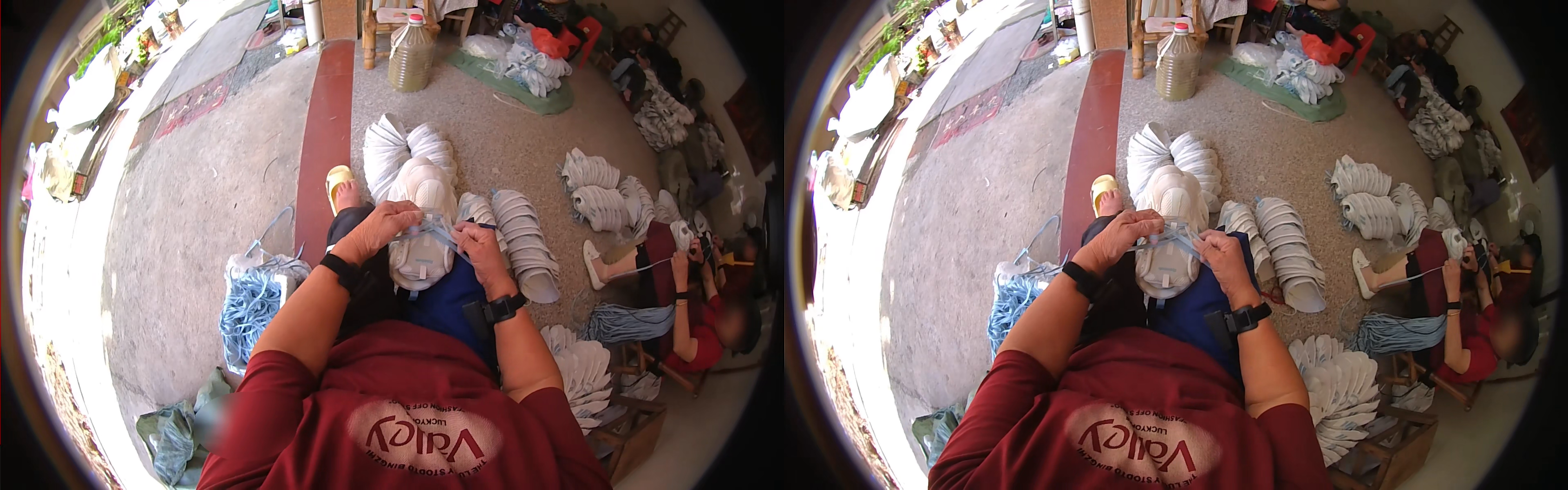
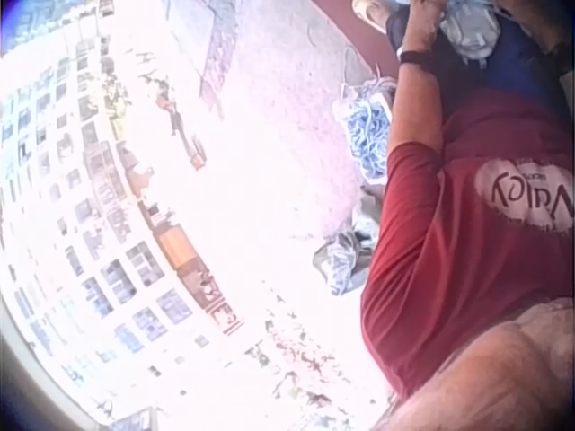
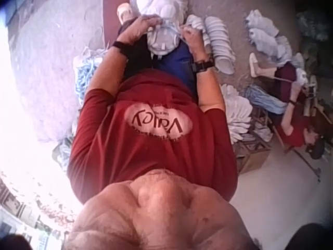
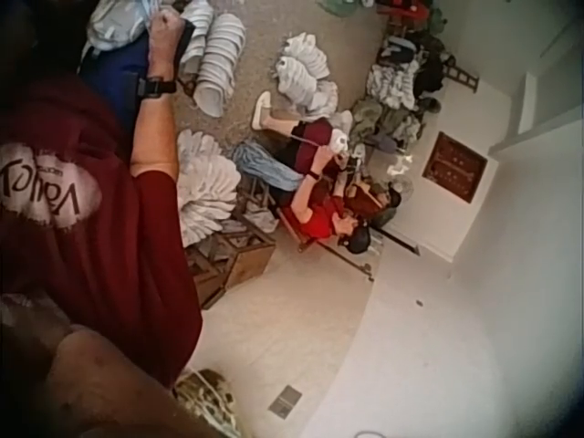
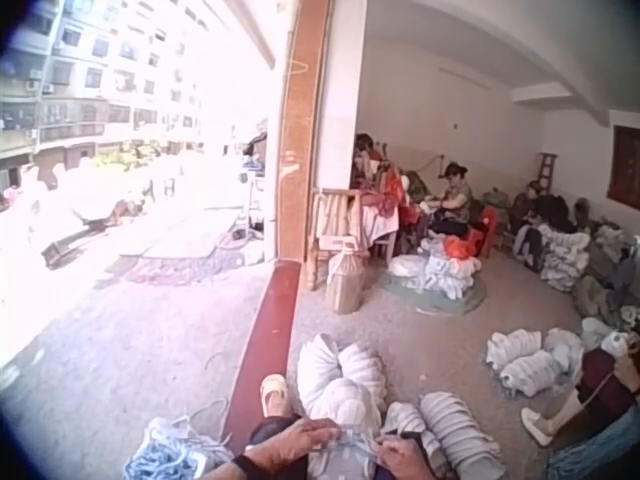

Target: Manually thread laces through the eyelets of shoe uppers for assembly.

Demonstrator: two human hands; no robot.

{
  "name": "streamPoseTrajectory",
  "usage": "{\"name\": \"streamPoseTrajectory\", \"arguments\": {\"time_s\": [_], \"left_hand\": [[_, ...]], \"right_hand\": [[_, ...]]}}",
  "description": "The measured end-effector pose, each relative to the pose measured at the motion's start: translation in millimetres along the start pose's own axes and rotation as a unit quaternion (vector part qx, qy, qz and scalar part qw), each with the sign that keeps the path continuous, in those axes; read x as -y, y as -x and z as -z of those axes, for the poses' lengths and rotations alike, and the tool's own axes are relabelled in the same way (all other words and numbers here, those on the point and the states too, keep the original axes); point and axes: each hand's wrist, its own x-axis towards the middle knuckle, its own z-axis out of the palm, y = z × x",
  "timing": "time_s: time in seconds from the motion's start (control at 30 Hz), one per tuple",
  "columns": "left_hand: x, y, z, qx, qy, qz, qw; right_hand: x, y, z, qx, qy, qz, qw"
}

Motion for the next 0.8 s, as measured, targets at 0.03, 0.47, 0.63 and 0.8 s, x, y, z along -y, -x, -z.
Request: {"name": "streamPoseTrajectory", "arguments": {"time_s": [0.03,0.47,0.63,0.8], "left_hand": [[-0.6,-0.6,0.1,0.013,-0.007,0.039,0.999],[-6.0,0.3,-15.3,-0.022,-0.275,-0.107,0.955],[-13.8,0.0,-23.5,-0.163,-0.342,-0.094,0.921],[-11.7,1.9,-17.5,-0.283,-0.429,-0.105,0.851]], "right_hand": [[-0.2,-0.2,0.5,0.0,0.0,0.0,1.0],[-7.8,-1.1,1.6,0.012,0.116,0.067,0.991],[-9.3,-0.6,2.7,0.006,0.113,0.063,0.992],[-6.7,1.0,-0.3,0.005,0.121,0.077,0.99]]}}
